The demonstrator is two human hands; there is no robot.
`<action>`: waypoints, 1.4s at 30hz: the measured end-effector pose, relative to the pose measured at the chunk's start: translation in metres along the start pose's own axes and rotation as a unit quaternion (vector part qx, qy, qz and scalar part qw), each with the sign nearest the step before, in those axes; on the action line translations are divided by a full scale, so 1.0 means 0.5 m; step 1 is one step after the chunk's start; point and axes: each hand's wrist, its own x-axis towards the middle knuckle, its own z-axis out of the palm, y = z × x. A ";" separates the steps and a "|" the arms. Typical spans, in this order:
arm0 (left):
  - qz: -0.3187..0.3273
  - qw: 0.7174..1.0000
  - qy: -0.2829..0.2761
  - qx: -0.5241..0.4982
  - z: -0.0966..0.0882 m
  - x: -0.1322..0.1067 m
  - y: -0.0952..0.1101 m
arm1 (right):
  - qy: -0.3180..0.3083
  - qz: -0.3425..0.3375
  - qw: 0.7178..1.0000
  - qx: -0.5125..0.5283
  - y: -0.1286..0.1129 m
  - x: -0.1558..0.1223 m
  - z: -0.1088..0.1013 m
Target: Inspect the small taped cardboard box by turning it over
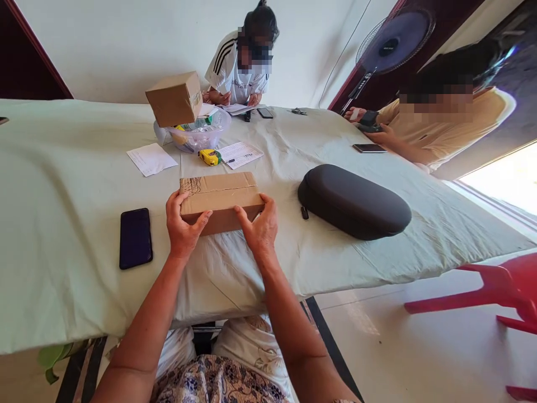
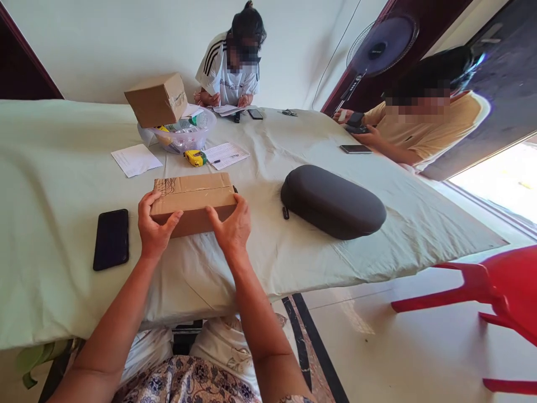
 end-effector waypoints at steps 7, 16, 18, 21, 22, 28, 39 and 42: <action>0.008 0.999 0.047 -0.003 0.008 -0.012 -0.003 | 0.029 -0.016 0.999 -0.015 -0.053 -0.048 0.069; 0.005 0.997 0.078 0.016 -0.006 0.000 -0.017 | -0.068 -0.014 0.995 0.067 0.016 0.048 0.042; 0.026 0.996 0.087 0.019 -0.005 0.000 -0.023 | -0.085 -0.019 0.991 0.104 0.034 0.062 0.037; 0.062 0.993 0.096 0.020 -0.004 0.001 -0.034 | -0.074 -0.010 0.985 0.157 0.053 0.056 0.041; 0.070 0.993 0.096 0.022 -0.004 0.001 -0.037 | -0.063 0.003 0.983 0.172 0.058 0.049 0.045; 0.071 0.993 0.090 0.038 -0.008 0.004 -0.048 | -0.060 0.046 0.968 0.237 0.077 0.019 0.054; -0.019 0.999 0.040 0.022 -0.014 0.019 -0.035 | -0.065 0.059 0.965 0.248 0.080 0.026 0.055; -0.035 0.999 0.019 0.017 -0.020 0.026 -0.026 | -0.068 0.062 0.965 0.245 0.079 0.027 0.052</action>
